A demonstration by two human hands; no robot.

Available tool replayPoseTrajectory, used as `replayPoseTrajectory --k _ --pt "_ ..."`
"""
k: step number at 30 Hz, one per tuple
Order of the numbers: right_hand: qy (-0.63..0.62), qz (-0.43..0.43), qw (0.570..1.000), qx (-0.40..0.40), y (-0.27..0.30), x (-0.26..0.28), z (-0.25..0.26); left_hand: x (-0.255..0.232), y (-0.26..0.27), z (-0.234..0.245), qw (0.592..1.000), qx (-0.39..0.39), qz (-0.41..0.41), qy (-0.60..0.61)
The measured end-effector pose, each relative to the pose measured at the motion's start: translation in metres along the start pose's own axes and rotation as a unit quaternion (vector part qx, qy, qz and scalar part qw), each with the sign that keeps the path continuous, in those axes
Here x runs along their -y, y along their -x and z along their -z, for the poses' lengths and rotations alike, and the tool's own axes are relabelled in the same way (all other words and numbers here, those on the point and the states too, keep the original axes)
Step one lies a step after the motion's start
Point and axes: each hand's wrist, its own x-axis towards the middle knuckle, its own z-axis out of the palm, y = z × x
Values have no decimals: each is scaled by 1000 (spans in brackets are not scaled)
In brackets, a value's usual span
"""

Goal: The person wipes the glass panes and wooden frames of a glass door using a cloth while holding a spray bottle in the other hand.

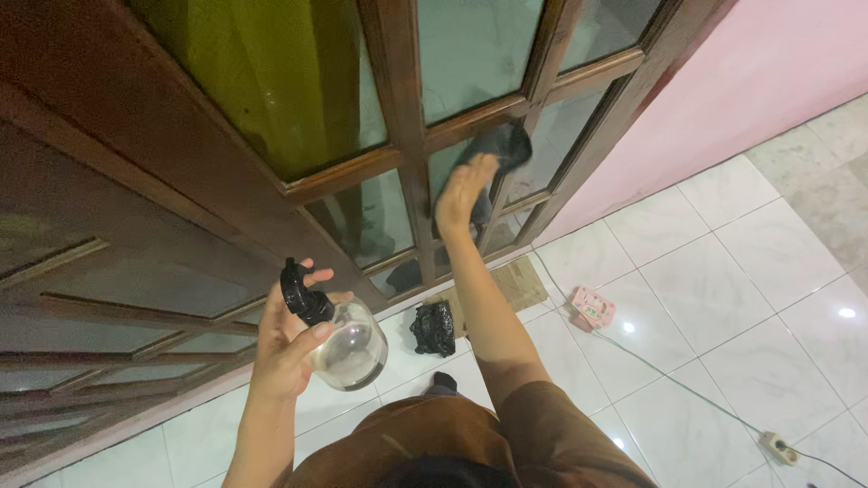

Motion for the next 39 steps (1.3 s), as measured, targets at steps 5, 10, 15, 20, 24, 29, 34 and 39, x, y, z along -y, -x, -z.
replayPoseTrajectory --k 5,10,15,20,24,29,34,39 --pt "-140 -224 960 -97 9 -7 19 8 -3 -6 1000 -14 -5 -1" --pt "-179 -194 958 -108 -45 40 47 12 -9 -13 1000 -13 2 2" --pt "-218 -112 960 -136 -81 31 66 16 -15 -21 1000 -6 17 0" --pt "-203 -177 955 -126 -41 -66 62 22 -16 -26 1000 24 8 15" --pt "-499 -475 702 -180 -20 -113 77 28 -20 -30 1000 10 6 11" --pt "-500 -383 756 -178 -76 -80 93 27 -25 -35 1000 8 4 2" --pt "-492 -119 857 -96 -156 -6 122 33 -36 -41 999 -24 32 -27" --pt "-387 -145 906 -95 -143 28 116 33 -43 -45 999 -30 9 -38"
